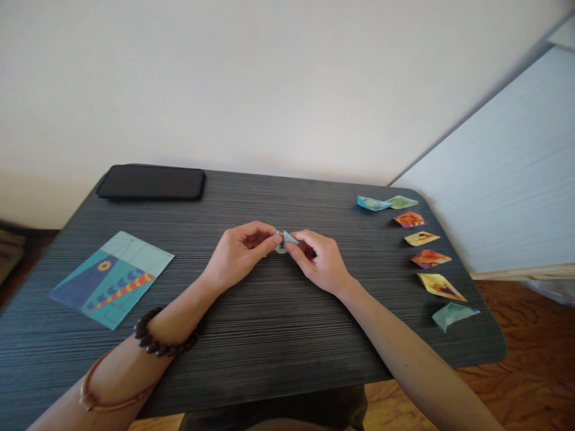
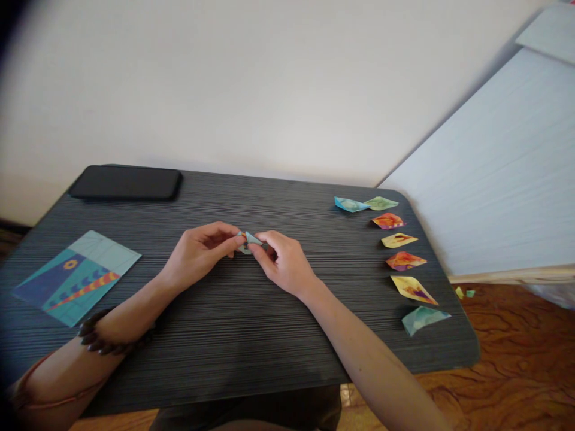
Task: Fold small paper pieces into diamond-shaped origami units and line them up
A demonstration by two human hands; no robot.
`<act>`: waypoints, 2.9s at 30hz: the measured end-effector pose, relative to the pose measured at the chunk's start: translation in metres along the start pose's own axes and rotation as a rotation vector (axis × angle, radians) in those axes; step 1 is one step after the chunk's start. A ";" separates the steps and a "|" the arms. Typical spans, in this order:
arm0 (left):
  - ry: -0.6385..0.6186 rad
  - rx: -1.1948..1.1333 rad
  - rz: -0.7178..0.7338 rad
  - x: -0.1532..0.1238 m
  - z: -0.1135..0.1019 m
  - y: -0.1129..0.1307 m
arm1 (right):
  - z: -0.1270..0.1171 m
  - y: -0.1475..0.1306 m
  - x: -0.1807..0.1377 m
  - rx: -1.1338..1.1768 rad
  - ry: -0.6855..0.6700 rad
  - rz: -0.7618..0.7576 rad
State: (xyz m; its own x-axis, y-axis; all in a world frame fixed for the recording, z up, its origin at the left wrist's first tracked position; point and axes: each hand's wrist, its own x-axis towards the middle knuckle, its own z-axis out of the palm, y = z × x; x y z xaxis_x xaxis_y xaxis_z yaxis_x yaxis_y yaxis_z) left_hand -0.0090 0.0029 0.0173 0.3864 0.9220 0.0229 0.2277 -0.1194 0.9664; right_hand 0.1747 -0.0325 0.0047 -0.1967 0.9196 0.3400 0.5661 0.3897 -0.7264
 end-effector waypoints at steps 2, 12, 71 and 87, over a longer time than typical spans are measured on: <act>0.004 -0.029 -0.019 0.001 0.000 0.001 | 0.000 0.000 0.000 -0.015 -0.029 0.004; -0.007 -0.109 0.000 0.001 0.001 -0.003 | 0.003 0.000 -0.001 -0.015 -0.080 0.043; 0.061 -0.335 0.055 0.006 -0.010 -0.010 | -0.008 0.013 0.001 -0.109 0.078 -0.183; -0.053 -0.271 0.031 0.005 -0.009 -0.009 | -0.007 0.011 -0.001 -0.372 -0.063 -0.175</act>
State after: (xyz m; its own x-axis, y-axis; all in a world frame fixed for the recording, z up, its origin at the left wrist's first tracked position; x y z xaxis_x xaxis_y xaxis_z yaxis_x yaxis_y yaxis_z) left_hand -0.0176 0.0119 0.0106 0.4370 0.8982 0.0466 -0.0296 -0.0374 0.9989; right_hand 0.1869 -0.0291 0.0005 -0.3580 0.8465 0.3940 0.7677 0.5070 -0.3918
